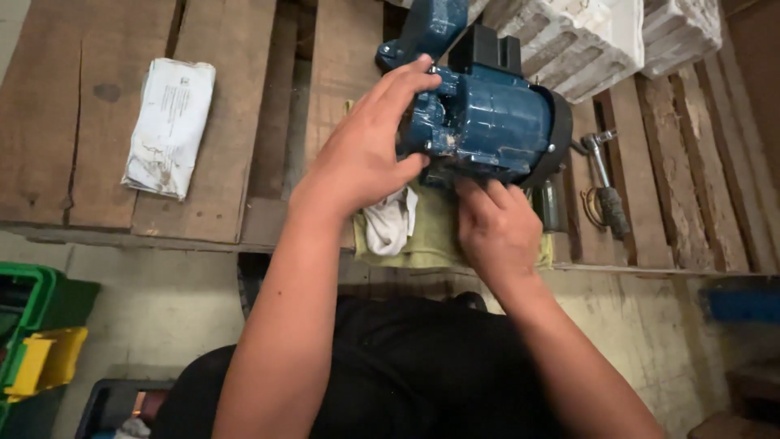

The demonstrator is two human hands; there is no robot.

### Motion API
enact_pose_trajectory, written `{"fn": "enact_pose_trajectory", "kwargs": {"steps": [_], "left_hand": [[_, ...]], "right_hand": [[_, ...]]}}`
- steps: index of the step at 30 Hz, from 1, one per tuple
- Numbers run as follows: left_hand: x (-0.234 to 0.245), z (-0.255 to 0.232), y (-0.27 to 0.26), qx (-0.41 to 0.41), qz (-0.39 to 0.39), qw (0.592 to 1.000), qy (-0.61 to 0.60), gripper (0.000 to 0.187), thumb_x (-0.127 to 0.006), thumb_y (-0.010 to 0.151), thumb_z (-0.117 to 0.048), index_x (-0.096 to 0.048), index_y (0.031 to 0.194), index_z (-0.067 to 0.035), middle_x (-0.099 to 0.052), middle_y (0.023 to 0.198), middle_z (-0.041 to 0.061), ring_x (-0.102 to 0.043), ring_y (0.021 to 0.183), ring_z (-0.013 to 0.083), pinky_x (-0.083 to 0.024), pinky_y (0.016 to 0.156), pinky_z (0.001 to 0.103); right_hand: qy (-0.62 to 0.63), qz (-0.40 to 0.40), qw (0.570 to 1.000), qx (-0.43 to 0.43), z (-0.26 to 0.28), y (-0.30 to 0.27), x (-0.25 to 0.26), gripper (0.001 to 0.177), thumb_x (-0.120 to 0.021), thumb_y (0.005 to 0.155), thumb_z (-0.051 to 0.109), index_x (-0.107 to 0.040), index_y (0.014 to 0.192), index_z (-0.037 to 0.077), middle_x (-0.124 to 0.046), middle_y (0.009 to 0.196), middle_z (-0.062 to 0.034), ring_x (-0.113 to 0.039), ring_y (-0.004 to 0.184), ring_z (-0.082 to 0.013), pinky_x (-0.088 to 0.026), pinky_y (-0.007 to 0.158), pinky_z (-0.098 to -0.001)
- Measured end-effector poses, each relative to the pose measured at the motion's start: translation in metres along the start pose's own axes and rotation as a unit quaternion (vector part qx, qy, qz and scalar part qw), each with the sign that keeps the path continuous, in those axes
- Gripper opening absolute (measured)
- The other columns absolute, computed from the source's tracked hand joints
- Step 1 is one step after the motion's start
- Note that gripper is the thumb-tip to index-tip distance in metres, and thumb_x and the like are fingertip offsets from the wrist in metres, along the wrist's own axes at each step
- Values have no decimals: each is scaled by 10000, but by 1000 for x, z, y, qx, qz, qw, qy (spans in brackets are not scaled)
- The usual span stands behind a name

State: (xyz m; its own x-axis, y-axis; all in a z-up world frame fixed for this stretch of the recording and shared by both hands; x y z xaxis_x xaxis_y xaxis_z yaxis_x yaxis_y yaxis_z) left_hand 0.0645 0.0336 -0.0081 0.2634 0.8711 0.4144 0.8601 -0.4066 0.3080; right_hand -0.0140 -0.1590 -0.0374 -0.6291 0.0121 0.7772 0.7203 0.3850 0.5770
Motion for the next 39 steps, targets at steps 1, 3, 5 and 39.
{"fn": "enact_pose_trajectory", "kwargs": {"steps": [1, 3, 5, 39], "left_hand": [[0, 1, 0, 2, -5, 1000, -1, 715, -734, 853, -45, -423, 1477, -207, -313, 1659, 15, -394, 1499, 278, -435, 1076, 476], [-1, 1, 1, 3, 1, 1000, 3, 679, -703, 876, -59, -423, 1474, -218, -307, 1654, 19, -426, 1463, 311, -467, 1003, 501], [-1, 2, 1, -4, -4, 1000, -3, 687, -717, 855, -44, -431, 1458, -208, -322, 1648, 31, -427, 1463, 318, -455, 1035, 501], [-15, -11, 8, -3, 2, 997, 72, 878, -863, 755, -71, -344, 1458, -157, -257, 1658, 93, -347, 1512, 370, -385, 1128, 547]], "right_hand": [[1, 0, 1000, 5, -2, -1, 1, 206, -687, 944, 71, -781, 1063, 211, -587, 782, -8, -516, 649, -285, -382, 499, -394], [10, 24, 999, -24, -10, -5, 2, 83, -693, 976, 103, -744, 995, 165, -563, 760, -38, -546, 664, -321, -378, 489, -450], [43, 5, 999, -5, -3, -3, -1, 74, -716, 956, 95, -759, 979, 151, -577, 751, -42, -549, 645, -286, -387, 493, -411], [216, -64, 974, -15, -29, -20, 24, 72, -716, 977, 35, -747, 1040, 19, -738, 860, -99, -652, 778, -229, -518, 770, -356]]}}
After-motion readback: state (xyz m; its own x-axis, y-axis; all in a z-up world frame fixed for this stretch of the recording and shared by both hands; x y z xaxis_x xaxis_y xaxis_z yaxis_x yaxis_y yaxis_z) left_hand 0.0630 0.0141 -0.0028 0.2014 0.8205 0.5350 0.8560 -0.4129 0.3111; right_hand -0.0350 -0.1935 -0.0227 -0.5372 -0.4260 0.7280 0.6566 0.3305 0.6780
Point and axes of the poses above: each hand's wrist, its own y-axis towards the middle knuckle, its own x-axis out of the back of the hand, z = x × y, the point moved 5 cm from there along y, towards the middle knuckle
